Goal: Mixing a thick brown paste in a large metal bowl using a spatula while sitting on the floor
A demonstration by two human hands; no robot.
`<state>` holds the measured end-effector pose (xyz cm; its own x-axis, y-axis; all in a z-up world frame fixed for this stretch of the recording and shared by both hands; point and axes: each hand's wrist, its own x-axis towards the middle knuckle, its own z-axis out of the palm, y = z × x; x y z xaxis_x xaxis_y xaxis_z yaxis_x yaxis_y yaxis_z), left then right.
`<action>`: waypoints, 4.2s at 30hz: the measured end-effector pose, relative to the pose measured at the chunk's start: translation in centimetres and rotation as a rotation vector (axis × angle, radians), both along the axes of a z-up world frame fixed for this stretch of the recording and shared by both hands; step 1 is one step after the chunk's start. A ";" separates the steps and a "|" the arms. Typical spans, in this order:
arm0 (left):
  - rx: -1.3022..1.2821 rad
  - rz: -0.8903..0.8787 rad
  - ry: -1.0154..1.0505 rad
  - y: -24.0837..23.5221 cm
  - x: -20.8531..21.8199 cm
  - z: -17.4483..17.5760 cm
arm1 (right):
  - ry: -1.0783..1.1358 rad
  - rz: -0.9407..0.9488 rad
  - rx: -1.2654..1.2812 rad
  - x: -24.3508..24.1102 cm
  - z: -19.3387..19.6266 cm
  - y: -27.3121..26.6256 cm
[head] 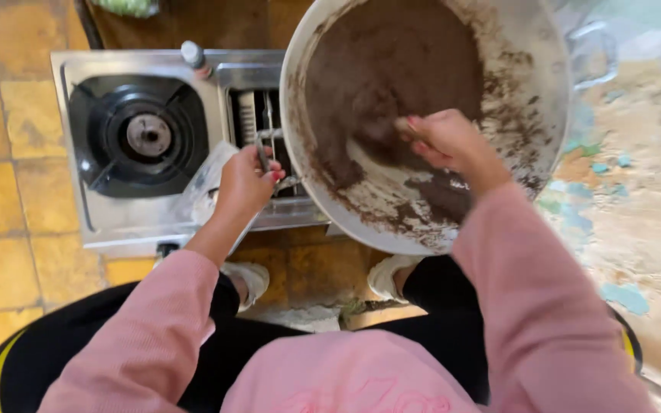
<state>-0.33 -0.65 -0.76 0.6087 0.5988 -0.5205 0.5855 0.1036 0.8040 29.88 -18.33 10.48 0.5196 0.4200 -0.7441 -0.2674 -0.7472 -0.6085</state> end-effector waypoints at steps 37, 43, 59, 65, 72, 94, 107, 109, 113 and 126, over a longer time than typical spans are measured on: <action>0.027 0.067 -0.083 1.4 -0.7 -0.5 | -0.949 0.459 -0.477 3.3 -6.0 -23.7; -0.007 0.037 0.021 0.8 0.2 -1.8 | -0.158 0.175 -0.221 -5.2 -2.4 -16.7; 0.136 -0.088 0.209 1.2 0.5 -2.1 | 0.351 -1.021 0.489 -2.6 -19.9 12.1; 0.101 -0.034 0.175 0.6 0.8 -1.3 | 0.771 -1.469 0.837 11.8 -22.3 4.5; 0.238 -0.073 0.205 1.2 0.9 -1.9 | 1.409 -1.468 0.832 0.1 -6.9 -9.0; -0.051 0.022 -0.018 -0.2 0.4 3.3 | -0.525 0.244 -0.312 6.1 -8.9 -17.3; 0.147 0.000 0.078 0.8 0.8 -2.0 | -1.287 0.751 -0.054 3.9 -10.9 -1.7; 0.169 0.000 0.078 0.8 1.2 -1.6 | -1.417 0.884 -0.056 2.3 -8.4 -1.1; 0.197 -0.010 0.071 0.3 1.0 -0.3 | -1.683 1.111 -0.008 -1.8 -5.4 -2.5; 0.177 -0.026 0.044 -2.1 0.1 1.6 | -1.366 1.352 -0.162 -12.8 -3.7 -14.3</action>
